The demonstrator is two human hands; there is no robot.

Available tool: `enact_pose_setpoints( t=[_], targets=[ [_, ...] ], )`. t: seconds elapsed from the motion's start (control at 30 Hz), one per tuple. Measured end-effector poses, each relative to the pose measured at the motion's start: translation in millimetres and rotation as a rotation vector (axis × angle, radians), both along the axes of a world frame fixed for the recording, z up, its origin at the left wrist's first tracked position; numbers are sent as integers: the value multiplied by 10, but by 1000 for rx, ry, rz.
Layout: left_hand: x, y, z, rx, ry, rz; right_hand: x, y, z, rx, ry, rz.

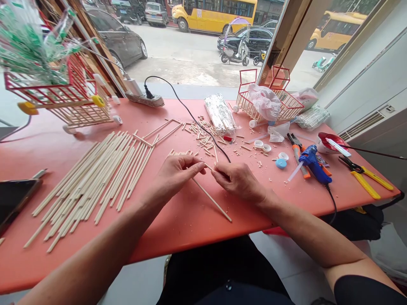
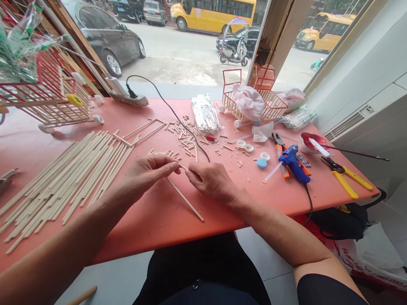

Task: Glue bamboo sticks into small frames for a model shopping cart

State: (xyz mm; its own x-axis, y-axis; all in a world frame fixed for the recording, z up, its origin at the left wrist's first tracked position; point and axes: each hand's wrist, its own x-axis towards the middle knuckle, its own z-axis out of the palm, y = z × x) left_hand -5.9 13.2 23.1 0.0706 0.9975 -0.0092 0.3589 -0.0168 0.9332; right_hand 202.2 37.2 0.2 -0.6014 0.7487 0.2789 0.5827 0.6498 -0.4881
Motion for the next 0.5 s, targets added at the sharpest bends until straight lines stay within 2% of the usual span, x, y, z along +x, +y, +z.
enact_pose_setpoints(
  t=[0.3, 0.5],
  targets=[
    [58, -26, 32, -24, 47, 69, -7, -3, -12, -19, -10, 20],
    [29, -31, 42, -28, 40, 40, -11, 12, -10, -1, 27, 33]
  ],
)
